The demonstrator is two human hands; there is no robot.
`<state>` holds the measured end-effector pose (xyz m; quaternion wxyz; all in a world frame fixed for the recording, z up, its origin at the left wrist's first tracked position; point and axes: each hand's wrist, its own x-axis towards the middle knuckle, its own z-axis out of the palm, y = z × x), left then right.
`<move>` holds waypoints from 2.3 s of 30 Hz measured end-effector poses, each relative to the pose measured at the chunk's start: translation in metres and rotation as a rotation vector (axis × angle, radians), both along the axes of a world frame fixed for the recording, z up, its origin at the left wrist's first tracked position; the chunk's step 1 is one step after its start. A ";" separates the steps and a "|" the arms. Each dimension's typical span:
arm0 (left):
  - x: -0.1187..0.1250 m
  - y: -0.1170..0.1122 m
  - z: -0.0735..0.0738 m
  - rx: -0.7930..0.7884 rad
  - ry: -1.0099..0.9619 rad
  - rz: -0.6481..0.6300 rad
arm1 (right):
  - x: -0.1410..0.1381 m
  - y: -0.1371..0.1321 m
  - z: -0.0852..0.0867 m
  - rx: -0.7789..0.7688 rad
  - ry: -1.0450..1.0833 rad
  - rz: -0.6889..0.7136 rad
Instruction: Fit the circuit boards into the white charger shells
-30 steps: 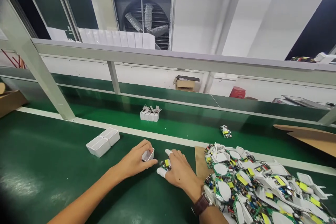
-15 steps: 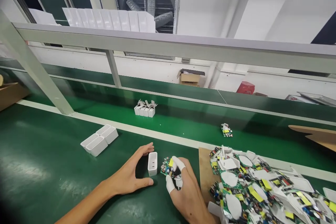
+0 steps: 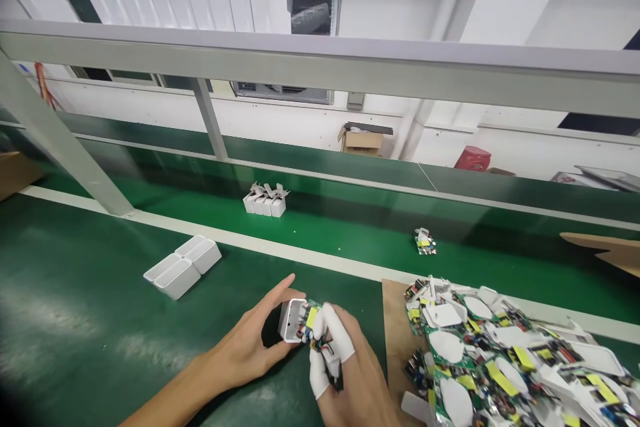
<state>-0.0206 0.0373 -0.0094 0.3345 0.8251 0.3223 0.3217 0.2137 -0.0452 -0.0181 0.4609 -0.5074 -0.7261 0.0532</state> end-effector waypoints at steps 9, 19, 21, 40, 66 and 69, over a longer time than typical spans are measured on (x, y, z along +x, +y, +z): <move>0.001 -0.003 0.000 0.052 0.092 -0.049 | 0.000 0.003 -0.014 0.093 -0.177 -0.023; 0.002 -0.004 0.003 0.055 0.137 -0.054 | -0.002 0.001 -0.011 0.073 -0.200 -0.010; 0.003 -0.004 0.004 0.045 0.147 -0.059 | -0.002 0.001 -0.009 0.080 -0.203 -0.006; 0.004 -0.004 0.002 0.019 0.152 -0.037 | -0.001 0.000 0.007 0.058 -0.277 -0.020; 0.003 -0.004 0.007 -0.296 -0.050 -0.103 | -0.004 0.013 0.009 0.060 -0.093 0.189; 0.000 -0.005 0.011 -0.304 -0.013 -0.079 | -0.009 0.017 0.002 0.107 -0.136 0.199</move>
